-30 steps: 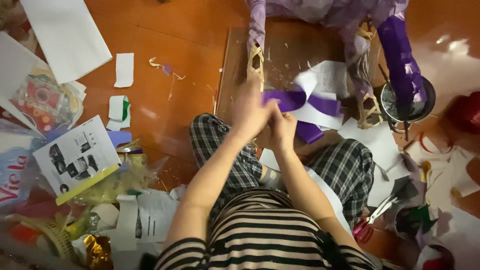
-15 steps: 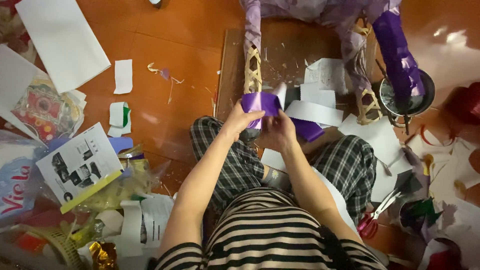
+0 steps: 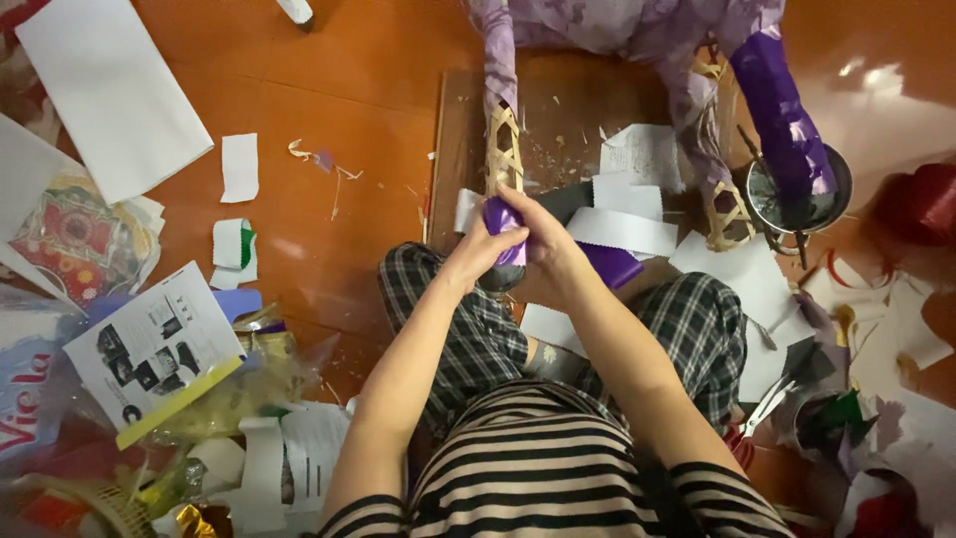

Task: Applying purple decorative paper to the legs of a giraffe-shaped paper-mache structure.

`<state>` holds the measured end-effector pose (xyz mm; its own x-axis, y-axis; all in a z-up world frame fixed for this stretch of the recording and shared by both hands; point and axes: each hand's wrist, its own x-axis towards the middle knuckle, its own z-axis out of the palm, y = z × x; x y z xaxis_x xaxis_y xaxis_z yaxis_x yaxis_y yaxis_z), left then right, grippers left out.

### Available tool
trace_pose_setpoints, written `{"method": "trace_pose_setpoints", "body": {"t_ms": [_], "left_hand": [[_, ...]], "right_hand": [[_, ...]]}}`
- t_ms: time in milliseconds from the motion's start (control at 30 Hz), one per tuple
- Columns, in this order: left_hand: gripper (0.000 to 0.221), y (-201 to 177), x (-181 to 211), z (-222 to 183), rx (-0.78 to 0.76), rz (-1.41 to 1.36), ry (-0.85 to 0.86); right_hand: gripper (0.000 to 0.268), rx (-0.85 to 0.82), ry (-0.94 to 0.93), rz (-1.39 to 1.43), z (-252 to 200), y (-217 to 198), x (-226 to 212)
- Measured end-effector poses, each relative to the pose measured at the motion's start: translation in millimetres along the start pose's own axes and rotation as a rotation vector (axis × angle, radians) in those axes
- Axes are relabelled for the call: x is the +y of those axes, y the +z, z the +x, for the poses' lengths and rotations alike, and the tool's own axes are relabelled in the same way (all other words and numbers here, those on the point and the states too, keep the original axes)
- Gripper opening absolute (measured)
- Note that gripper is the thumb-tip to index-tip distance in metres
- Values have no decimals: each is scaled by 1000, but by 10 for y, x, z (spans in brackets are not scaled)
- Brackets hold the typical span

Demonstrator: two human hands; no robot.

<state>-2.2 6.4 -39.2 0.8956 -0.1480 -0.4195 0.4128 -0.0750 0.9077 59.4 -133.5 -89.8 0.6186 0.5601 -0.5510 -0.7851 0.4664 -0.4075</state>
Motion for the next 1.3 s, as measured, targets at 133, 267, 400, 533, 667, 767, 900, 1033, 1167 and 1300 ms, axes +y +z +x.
{"method": "trace_pose_setpoints", "body": {"t_ms": [133,267,400,533,667,767,900,1033,1167,1300], "left_hand": [[101,19,292,-211,-33,-73,-39],[106,-75,156,-236,283,7,184],[90,-493,464,-55,798,256,574],[82,-186,1397,39,692,174,766],[72,514,1634,90,280,696,604],[72,804,1225,260,104,892,696],[73,386,1224,22,240,593,480],[83,61,694,198,378,628,345],[105,88,824,139,233,545,-83],[109,70,655,255,232,516,-98]], "right_hand": [[48,-33,-55,91,-154,250,16],[48,-10,-69,125,-284,413,-16],[55,21,-71,84,-110,245,70],[56,113,-334,-210,-501,576,8],[48,200,-643,-311,-571,458,92],[43,269,-903,-398,-613,324,167],[33,563,-571,-209,-451,250,13],[33,301,-598,13,-443,204,98],[30,164,-401,239,-262,-9,123],[38,267,-209,-217,-280,-325,146]]}}
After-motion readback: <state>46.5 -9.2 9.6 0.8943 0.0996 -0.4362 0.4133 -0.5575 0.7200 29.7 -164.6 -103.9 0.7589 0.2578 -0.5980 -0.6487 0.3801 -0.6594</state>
